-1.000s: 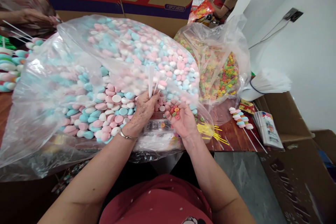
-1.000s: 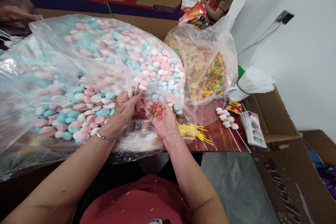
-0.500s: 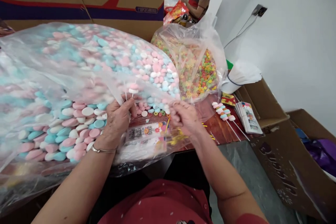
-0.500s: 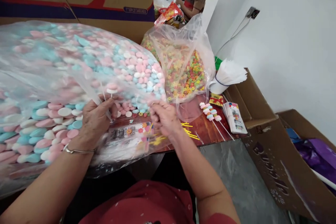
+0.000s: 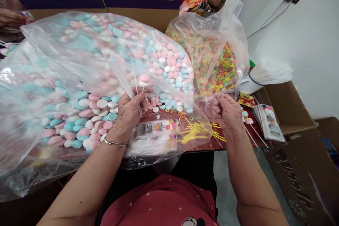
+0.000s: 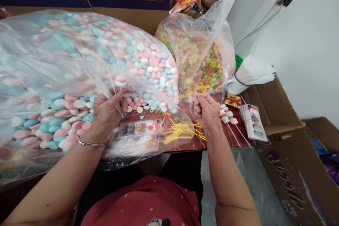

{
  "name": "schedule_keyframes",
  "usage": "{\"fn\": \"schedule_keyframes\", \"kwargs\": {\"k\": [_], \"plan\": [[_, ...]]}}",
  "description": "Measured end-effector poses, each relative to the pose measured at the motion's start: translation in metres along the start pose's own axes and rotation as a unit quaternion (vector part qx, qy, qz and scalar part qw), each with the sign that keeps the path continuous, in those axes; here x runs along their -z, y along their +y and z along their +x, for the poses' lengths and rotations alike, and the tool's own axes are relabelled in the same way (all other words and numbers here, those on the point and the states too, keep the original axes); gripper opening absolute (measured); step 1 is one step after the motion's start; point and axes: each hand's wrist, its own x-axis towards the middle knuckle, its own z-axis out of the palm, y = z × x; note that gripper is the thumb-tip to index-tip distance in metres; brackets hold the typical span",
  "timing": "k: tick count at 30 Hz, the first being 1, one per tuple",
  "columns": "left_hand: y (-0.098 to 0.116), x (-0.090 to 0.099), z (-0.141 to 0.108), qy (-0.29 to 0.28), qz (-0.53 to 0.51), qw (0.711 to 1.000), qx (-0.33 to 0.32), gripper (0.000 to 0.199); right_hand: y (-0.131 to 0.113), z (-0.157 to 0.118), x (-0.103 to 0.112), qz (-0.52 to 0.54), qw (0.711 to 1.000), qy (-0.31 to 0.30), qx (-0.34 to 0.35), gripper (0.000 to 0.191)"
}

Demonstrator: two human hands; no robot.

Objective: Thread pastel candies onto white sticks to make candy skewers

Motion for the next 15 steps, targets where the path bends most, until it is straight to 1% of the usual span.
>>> {"fn": "schedule_keyframes", "kwargs": {"k": [2, 4, 5, 6, 7, 8, 10, 11, 13, 15], "plan": [[0.000, 0.000, 0.000, 0.001, 0.017, 1.000, 0.002, 0.015, 0.000, -0.003, 0.006, -0.004, 1.000, 0.007, 0.010, 0.012], [0.000, -0.001, 0.000, 0.003, 0.027, 1.000, 0.004, 0.016, -0.001, -0.012, 0.006, -0.045, 0.998, 0.009, 0.042, 0.011], [0.000, -0.001, 0.000, 0.003, 0.029, 1.000, 0.004, 0.016, -0.002, -0.018, 0.003, -0.079, 0.995, -0.004, 0.060, 0.009], [-0.001, -0.002, 0.000, 0.004, 0.029, 1.000, 0.004, 0.016, -0.002, -0.024, -0.003, -0.121, 0.989, -0.032, 0.077, 0.006], [-0.001, -0.002, 0.001, 0.003, 0.029, 1.000, 0.004, 0.016, -0.001, -0.029, -0.010, -0.170, 0.978, -0.078, 0.093, 0.006], [-0.002, -0.002, 0.001, 0.003, 0.029, 1.000, 0.004, 0.016, 0.002, -0.033, -0.019, -0.222, 0.959, -0.140, 0.105, 0.008], [-0.002, -0.002, 0.001, 0.004, 0.024, 1.000, 0.005, 0.015, 0.011, -0.034, -0.040, -0.328, 0.899, -0.263, 0.126, 0.011], [-0.003, -0.002, 0.001, 0.005, 0.019, 1.000, 0.004, 0.014, 0.018, -0.032, -0.050, -0.385, 0.866, -0.290, 0.135, 0.013], [-0.004, -0.001, 0.001, 0.008, 0.008, 1.000, 0.004, 0.012, 0.033, -0.024, -0.067, -0.512, 0.799, -0.284, 0.135, 0.015], [-0.005, 0.000, 0.001, 0.007, 0.004, 1.000, 0.007, 0.012, 0.047, -0.016, -0.079, -0.617, 0.728, -0.271, 0.129, 0.019]]}}
